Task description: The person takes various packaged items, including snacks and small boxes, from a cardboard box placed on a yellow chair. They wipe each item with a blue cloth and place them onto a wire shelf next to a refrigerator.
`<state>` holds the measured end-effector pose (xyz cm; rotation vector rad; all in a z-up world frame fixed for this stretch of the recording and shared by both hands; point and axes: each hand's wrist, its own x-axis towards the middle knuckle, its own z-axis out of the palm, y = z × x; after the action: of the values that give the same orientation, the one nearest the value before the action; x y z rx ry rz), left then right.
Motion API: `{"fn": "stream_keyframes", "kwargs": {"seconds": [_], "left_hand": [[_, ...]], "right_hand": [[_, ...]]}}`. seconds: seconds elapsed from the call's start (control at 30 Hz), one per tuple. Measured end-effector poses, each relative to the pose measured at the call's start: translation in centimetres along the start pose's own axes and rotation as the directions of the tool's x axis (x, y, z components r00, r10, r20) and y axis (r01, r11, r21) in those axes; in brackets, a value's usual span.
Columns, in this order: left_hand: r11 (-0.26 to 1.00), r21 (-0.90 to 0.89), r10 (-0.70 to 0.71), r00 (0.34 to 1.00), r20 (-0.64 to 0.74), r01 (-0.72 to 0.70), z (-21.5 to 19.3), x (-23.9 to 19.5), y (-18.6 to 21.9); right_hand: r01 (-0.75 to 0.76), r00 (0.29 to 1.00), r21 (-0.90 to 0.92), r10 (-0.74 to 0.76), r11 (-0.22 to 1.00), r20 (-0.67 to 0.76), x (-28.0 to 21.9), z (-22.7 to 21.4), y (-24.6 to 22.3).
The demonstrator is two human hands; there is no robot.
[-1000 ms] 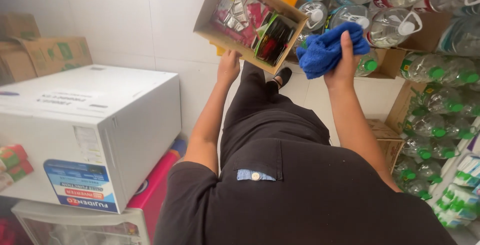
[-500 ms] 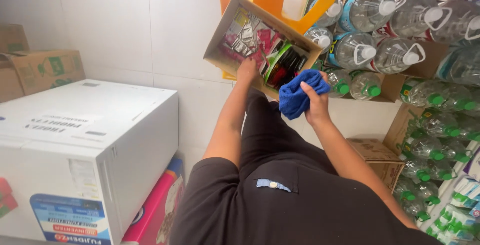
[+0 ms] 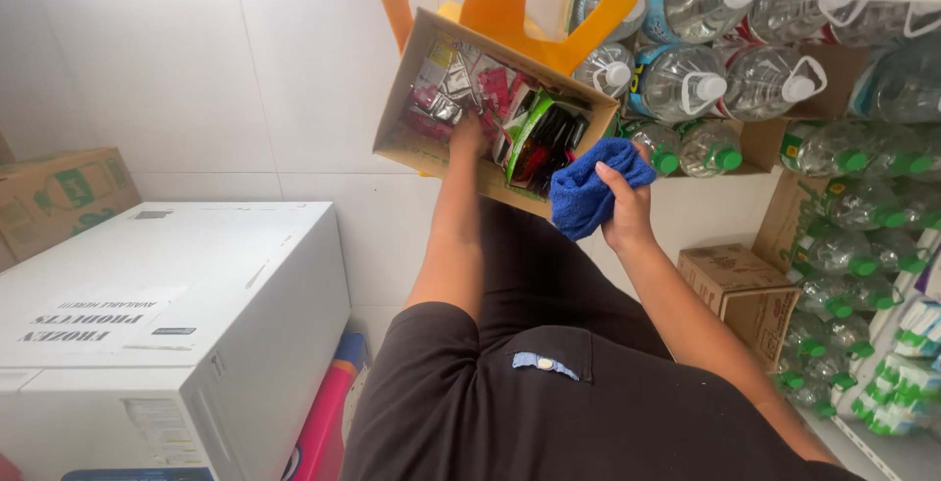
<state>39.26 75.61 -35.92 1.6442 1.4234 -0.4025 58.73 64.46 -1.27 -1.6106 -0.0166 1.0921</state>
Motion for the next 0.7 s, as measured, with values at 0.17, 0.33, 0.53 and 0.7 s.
{"fn": "stream_keyframes", "kwargs": {"seconds": [0.17, 0.33, 0.53, 0.7], "left_hand": [[0.967, 0.251, 0.115, 0.956, -0.27, -0.045, 2.3, 0.2, -0.2], [0.953, 0.295, 0.145, 0.959, -0.245, -0.069, 1.9, 1.1, -0.6], [0.985, -0.173, -0.002, 0.996, -0.09, -0.013, 2.4, 3.7, -1.9], [0.924, -0.345, -0.199, 0.978, -0.061, 0.166, -0.6, 2.3, 1.1]], "right_hand": [[-0.022, 0.999, 0.04, 0.023, 0.999, -0.047, 0.9, -1.5, 1.3], [-0.046, 0.996, 0.072, 0.051, 0.996, -0.069, 1.8, -3.3, 4.1], [-0.01, 0.999, 0.054, 0.012, 0.999, -0.041, 2.0, -4.2, 6.1], [-0.021, 0.996, 0.089, 0.029, 0.996, -0.088, 2.4, -4.3, 6.7]]}}
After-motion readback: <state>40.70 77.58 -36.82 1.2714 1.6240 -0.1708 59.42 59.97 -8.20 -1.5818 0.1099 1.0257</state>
